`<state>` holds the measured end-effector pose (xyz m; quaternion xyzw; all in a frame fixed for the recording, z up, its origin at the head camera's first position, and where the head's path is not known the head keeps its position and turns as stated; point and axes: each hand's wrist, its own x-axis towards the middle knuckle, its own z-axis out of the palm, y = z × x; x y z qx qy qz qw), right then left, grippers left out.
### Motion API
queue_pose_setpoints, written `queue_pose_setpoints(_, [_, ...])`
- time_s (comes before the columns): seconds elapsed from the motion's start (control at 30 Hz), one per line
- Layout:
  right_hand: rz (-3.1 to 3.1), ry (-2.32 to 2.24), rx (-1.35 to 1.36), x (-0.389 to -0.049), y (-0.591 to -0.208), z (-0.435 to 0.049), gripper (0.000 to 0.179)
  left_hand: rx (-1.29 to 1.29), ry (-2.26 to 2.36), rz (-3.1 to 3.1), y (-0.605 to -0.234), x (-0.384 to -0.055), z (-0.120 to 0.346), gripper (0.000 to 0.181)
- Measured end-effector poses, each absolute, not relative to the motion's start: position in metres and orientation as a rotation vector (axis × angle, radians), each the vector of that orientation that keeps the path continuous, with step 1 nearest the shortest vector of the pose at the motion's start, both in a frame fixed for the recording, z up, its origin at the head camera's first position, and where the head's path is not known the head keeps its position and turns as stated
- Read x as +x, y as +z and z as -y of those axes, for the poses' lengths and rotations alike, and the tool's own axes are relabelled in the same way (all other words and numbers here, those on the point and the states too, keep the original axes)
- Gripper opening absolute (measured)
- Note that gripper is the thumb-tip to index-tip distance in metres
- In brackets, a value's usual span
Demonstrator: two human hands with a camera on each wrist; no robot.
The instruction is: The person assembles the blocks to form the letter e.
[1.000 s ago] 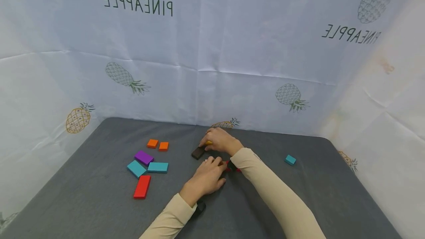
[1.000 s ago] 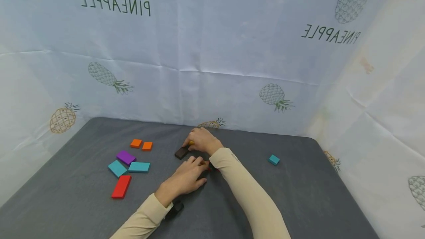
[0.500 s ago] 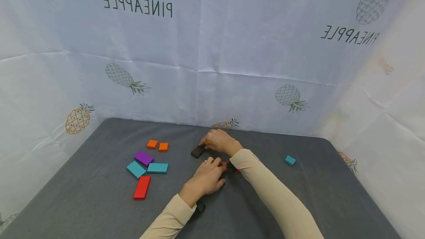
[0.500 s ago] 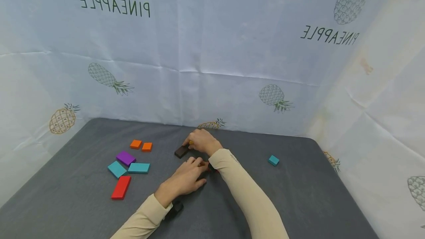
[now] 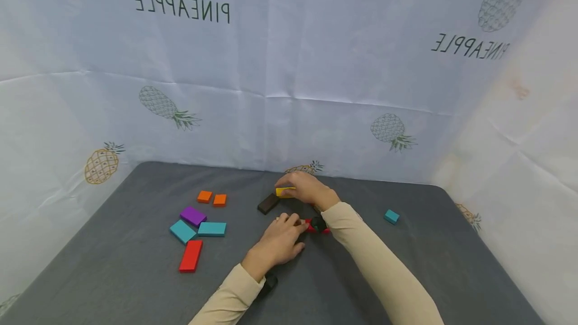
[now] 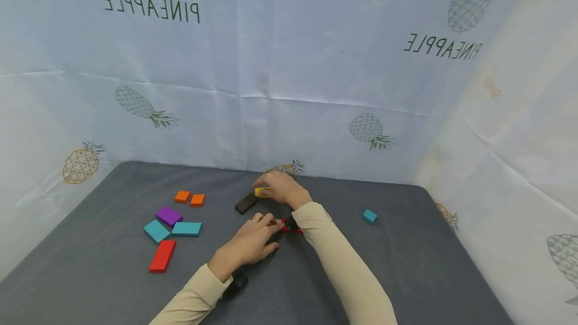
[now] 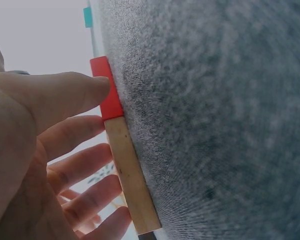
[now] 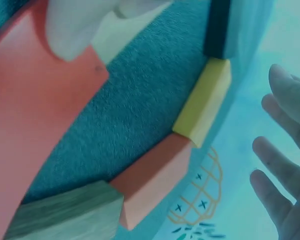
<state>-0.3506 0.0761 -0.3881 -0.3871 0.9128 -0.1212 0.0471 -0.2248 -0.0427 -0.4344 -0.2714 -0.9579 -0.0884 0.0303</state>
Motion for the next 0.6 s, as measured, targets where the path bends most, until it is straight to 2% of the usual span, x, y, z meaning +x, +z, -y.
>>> queue_pose_setpoints(0.37, [-2.800, -0.697, -1.151, -0.340, -0.388, -0.105, 0.034, -0.837, -0.276, 2.963, -0.433, -0.224, 0.042, 0.045])
queue_pose_setpoints(0.6, [-2.840, -0.843, -1.030, -0.328, -0.395, -0.122, 0.040, -0.837, -0.304, 2.968, -0.432, -0.224, 0.041, 0.046])
